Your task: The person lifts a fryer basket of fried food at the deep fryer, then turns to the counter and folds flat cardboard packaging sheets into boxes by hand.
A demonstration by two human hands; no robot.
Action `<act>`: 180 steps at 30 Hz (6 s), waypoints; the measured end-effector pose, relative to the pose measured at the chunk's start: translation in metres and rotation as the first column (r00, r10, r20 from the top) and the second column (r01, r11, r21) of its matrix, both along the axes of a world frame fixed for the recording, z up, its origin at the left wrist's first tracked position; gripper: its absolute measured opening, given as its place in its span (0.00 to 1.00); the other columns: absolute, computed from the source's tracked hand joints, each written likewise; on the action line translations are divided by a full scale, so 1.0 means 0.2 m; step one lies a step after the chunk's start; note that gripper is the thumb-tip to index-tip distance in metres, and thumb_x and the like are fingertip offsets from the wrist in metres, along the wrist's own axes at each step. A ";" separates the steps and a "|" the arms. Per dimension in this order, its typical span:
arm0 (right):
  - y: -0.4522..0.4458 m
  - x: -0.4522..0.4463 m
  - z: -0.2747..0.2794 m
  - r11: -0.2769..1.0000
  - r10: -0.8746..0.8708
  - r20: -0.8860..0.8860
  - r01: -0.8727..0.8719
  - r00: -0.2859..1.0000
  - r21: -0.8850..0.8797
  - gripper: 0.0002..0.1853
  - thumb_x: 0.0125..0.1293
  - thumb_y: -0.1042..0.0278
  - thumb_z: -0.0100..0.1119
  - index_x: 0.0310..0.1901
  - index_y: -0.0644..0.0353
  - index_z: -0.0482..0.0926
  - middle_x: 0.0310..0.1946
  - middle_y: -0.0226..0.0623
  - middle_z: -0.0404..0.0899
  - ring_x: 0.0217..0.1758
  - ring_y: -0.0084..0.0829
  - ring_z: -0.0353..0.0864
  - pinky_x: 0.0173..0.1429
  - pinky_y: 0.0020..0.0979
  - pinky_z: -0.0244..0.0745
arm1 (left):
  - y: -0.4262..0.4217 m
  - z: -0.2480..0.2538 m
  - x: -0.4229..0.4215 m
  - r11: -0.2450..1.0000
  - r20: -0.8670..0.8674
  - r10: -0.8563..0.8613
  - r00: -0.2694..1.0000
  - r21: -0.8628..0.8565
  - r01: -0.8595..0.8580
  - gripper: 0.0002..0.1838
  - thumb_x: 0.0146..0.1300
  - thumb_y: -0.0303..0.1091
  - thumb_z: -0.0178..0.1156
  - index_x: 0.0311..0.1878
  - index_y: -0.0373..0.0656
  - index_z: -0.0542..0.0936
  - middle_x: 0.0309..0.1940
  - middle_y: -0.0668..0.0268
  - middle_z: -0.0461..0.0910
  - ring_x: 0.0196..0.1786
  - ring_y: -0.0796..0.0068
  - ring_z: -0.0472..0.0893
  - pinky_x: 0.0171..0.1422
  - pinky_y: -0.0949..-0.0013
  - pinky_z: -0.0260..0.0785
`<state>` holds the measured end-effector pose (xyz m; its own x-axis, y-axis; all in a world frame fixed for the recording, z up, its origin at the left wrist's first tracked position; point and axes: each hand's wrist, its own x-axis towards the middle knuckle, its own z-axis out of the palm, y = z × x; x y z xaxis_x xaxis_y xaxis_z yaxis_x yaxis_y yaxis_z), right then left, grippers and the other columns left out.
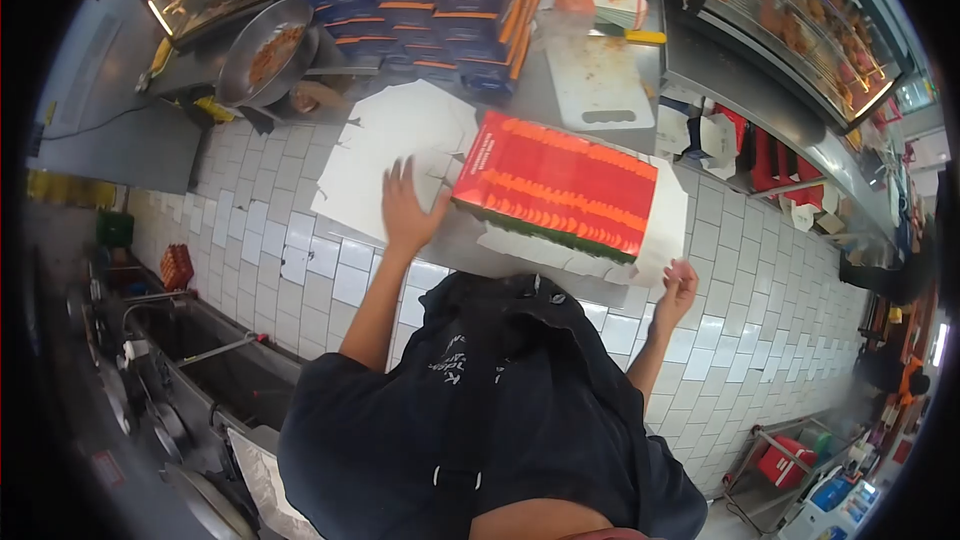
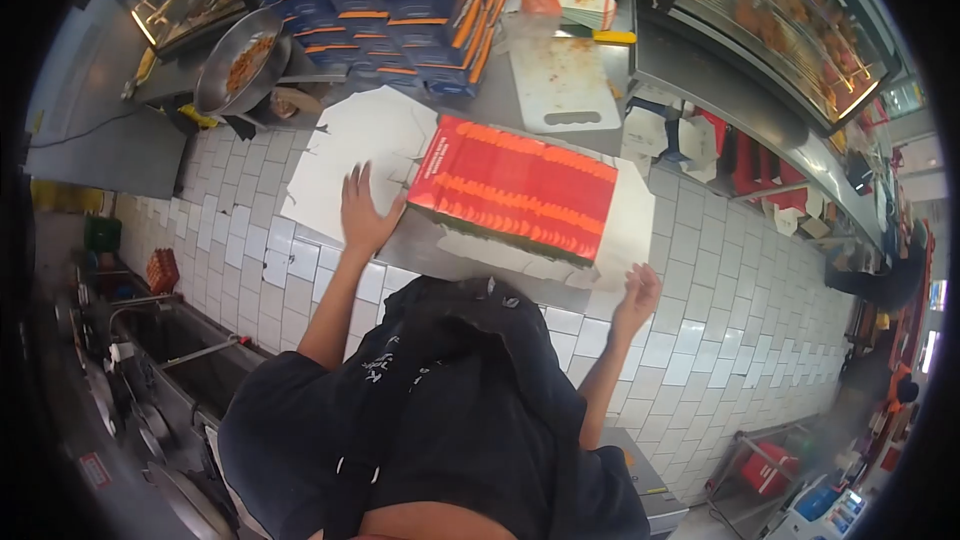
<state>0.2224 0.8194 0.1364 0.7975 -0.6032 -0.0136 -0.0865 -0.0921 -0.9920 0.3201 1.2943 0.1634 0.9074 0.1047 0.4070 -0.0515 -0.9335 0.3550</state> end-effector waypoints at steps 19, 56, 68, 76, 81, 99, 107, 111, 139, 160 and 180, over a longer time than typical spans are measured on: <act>1.09 0.35 0.73 0.836 0.443 0.160 -0.343 0.882 -0.428 0.14 0.66 0.69 0.65 0.51 0.65 0.78 0.46 0.40 0.83 0.49 0.30 0.83 0.57 0.31 0.75 | 0.57 -0.09 -0.04 0.639 -0.270 -0.262 0.926 -0.768 -0.043 0.19 0.69 0.45 0.62 0.35 0.36 0.86 0.24 0.68 0.84 0.28 0.85 0.77 0.34 0.75 0.71; 2.03 0.33 0.78 0.200 0.690 0.079 -0.085 0.719 -0.976 0.37 0.66 0.48 0.56 0.75 0.50 0.61 0.73 0.65 0.55 0.68 0.64 0.63 0.66 0.55 0.64 | 0.35 0.47 -0.07 -0.291 0.205 -0.598 0.775 -0.956 0.028 0.34 0.78 0.62 0.34 0.58 0.40 0.76 0.45 0.71 0.78 0.46 0.83 0.74 0.48 0.73 0.68; 2.07 0.40 0.84 0.192 0.680 -0.119 -0.333 0.723 -0.923 0.50 0.62 0.50 0.61 0.77 0.70 0.46 0.75 0.62 0.51 0.70 0.63 0.61 0.67 0.53 0.60 | 0.43 0.58 -0.09 -0.283 0.296 -0.652 0.698 -0.949 0.138 0.29 0.72 0.35 0.60 0.70 0.37 0.63 0.60 0.58 0.76 0.62 0.73 0.74 0.65 0.65 0.68; 1.98 0.52 1.11 0.417 0.808 0.038 -0.526 0.587 -0.742 0.48 0.67 0.30 0.51 0.75 0.63 0.57 0.40 0.44 0.77 0.36 0.39 0.78 0.43 0.39 0.71 | 0.69 0.89 -0.18 0.296 0.177 -0.652 0.737 -0.835 0.463 0.20 0.66 0.31 0.53 0.61 0.39 0.69 0.39 0.56 0.81 0.41 0.63 0.83 0.47 0.63 0.73; 1.98 0.59 1.21 0.360 0.873 0.077 -0.531 0.481 -0.767 0.41 0.67 0.26 0.46 0.58 0.61 0.80 0.13 0.26 0.58 0.17 0.25 0.62 0.26 0.29 0.58 | 0.79 1.06 -0.20 0.344 0.004 -0.854 0.520 -0.746 0.571 0.21 0.57 0.32 0.55 0.55 0.42 0.73 0.29 0.60 0.82 0.32 0.59 0.83 0.40 0.61 0.74; 2.05 0.33 1.13 0.387 0.861 -0.006 -0.664 0.508 -0.640 0.14 0.44 0.67 0.84 0.32 0.55 0.87 0.10 0.21 0.61 0.22 0.22 0.57 0.45 0.30 0.57 | 0.68 1.01 -0.16 0.525 0.006 -0.705 0.709 -0.668 0.527 0.40 0.76 0.35 0.45 0.80 0.45 0.32 0.14 0.48 0.72 0.22 0.41 0.75 0.34 0.51 0.67; 2.03 0.38 1.02 0.736 0.591 0.242 -0.392 0.769 -0.553 0.11 0.47 0.77 0.79 0.33 0.63 0.86 0.16 0.27 0.70 0.27 0.21 0.61 0.37 0.26 0.58 | 0.67 1.03 -0.13 0.561 0.084 -0.638 0.765 -0.629 0.537 0.40 0.75 0.37 0.47 0.80 0.40 0.37 0.14 0.52 0.71 0.19 0.43 0.73 0.29 0.51 0.65; 2.05 0.39 1.07 0.575 0.733 0.189 -0.446 0.654 -0.685 0.12 0.46 0.73 0.81 0.33 0.59 0.87 0.13 0.25 0.65 0.23 0.23 0.59 0.37 0.28 0.59 | 0.68 1.03 -0.11 0.606 0.046 -0.621 0.782 -0.605 0.516 0.39 0.76 0.39 0.45 0.80 0.44 0.36 0.15 0.53 0.72 0.19 0.45 0.74 0.30 0.50 0.65; 1.98 0.63 0.42 0.694 0.711 0.225 -0.613 0.666 -0.378 0.25 0.77 0.50 0.43 0.55 0.66 0.76 0.41 0.39 0.84 0.43 0.33 0.82 0.47 0.35 0.75 | 0.87 0.60 -0.31 0.828 0.177 -0.116 0.977 -0.526 0.194 0.57 0.50 0.53 0.75 0.74 0.31 0.56 0.71 0.41 0.61 0.71 0.44 0.64 0.75 0.50 0.54; 2.10 0.35 0.85 0.130 0.987 -0.013 -0.832 0.163 -0.539 0.16 0.58 0.53 0.72 0.39 0.56 0.82 0.35 0.35 0.80 0.41 0.36 0.79 0.53 0.36 0.68 | 0.92 0.56 -0.26 0.320 -0.375 -0.926 -0.034 -0.832 0.453 0.20 0.64 0.33 0.63 0.58 0.40 0.77 0.52 0.57 0.81 0.57 0.66 0.79 0.62 0.62 0.71; 2.07 0.34 0.74 0.284 0.918 -0.076 -0.780 0.389 -0.557 0.18 0.63 0.51 0.65 0.46 0.55 0.75 0.34 0.34 0.79 0.48 0.43 0.78 0.56 0.45 0.65 | 0.99 0.50 -0.11 0.350 -0.344 -0.901 0.263 -0.936 -0.024 0.04 0.75 0.27 0.55 0.47 0.37 0.76 0.38 0.71 0.81 0.41 0.86 0.77 0.49 0.77 0.71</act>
<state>0.2894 1.2340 0.2840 0.7873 0.5570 0.2643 0.5241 -0.3790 -0.7627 0.2985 1.4932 0.2631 0.6289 -0.6776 -0.3813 0.3510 -0.1903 0.9169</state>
